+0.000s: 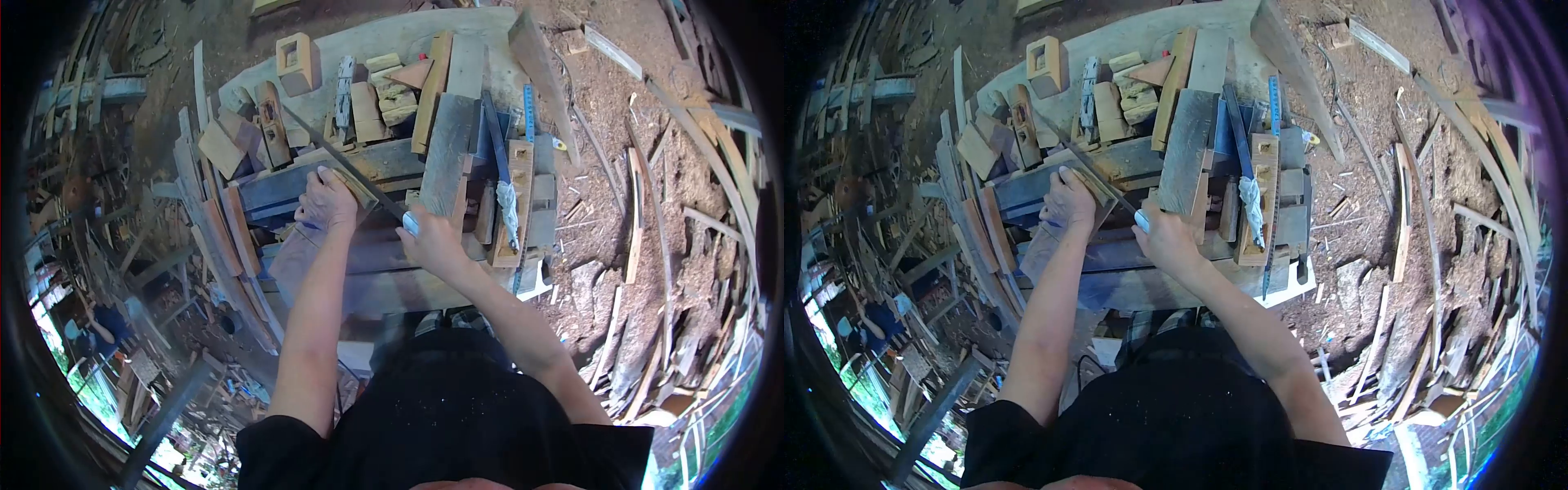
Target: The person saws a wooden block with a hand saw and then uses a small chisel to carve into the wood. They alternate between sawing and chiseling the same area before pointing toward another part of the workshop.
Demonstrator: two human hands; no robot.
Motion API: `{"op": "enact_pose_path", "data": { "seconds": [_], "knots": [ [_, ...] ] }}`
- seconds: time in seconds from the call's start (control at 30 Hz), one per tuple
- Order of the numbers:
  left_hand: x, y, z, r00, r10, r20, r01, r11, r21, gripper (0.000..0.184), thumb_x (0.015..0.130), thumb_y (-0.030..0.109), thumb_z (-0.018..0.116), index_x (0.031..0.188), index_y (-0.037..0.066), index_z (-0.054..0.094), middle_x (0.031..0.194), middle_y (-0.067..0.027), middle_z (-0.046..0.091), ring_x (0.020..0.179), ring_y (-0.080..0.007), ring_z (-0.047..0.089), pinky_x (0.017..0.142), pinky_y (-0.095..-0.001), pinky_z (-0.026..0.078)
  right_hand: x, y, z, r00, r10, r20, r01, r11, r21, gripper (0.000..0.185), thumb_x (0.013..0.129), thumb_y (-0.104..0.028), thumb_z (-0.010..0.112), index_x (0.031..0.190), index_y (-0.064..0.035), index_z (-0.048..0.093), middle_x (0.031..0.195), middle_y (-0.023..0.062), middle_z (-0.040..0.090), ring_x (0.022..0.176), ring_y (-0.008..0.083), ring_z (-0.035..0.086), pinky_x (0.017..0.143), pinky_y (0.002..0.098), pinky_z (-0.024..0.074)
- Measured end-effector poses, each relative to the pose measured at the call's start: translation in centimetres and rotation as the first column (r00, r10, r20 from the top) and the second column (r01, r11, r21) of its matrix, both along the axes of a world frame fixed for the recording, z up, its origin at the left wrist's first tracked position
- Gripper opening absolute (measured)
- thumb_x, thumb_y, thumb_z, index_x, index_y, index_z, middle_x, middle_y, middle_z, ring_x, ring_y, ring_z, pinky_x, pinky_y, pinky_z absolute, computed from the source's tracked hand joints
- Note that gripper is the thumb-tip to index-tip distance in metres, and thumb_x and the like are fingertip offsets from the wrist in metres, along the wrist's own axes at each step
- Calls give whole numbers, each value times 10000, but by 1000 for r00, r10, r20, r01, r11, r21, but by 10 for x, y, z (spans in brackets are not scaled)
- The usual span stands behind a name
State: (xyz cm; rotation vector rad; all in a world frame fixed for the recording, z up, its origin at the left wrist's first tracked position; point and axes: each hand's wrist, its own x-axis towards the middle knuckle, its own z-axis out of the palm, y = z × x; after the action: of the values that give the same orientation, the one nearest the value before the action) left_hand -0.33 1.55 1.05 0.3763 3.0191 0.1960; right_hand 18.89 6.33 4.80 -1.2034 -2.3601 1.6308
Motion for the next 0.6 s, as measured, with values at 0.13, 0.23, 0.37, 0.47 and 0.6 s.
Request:
{"op": "enact_pose_path", "data": {
  "seconds": [0.13,0.23,0.37,0.47,0.6],
  "knots": [
    [0,1,-6,1000,8,-3,-8,1000,-17,423,974,418,352,974,92,621,948,-136,691,955,-346,593,875,-507,298,83,-11,42,996,-63,57,67,995,-73,375,852,-191,668,1147,1,537,786,263,650,755,459,646,655,516,529],
    [-1,-5,-9,1000,-6,14,6,1000,-1,435,972,426,351,1014,95,630,971,-144,692,979,-344,592,899,-515,290,95,-8,37,1000,-16,-20,14,995,-97,353,846,-173,673,1133,-17,538,825,268,650,793,459,645,666,512,529],
    [-2,-1,-7,1000,0,-27,0,1000,4,434,970,432,349,1006,108,635,985,-149,689,979,-344,593,904,-525,283,32,5,6,996,-40,-78,36,998,-49,339,834,-139,683,1115,-20,537,832,262,645,813,447,647,673,497,529],
    [-1,1,-6,1000,-9,-6,10,1000,6,432,969,432,346,1006,115,637,993,-144,688,979,-343,593,893,-525,286,87,-14,35,999,-48,-2,47,996,-69,290,836,-124,679,1045,6,526,825,264,641,807,445,644,670,493,526],
    [1,1,2,999,3,54,-3,1000,8,437,966,432,344,1025,113,637,1018,-143,688,984,-340,588,884,-518,290,97,-7,40,999,-11,53,19,987,-157,283,839,-133,677,1039,1,527,835,262,646,784,451,640,658,501,522]
  ]
}}
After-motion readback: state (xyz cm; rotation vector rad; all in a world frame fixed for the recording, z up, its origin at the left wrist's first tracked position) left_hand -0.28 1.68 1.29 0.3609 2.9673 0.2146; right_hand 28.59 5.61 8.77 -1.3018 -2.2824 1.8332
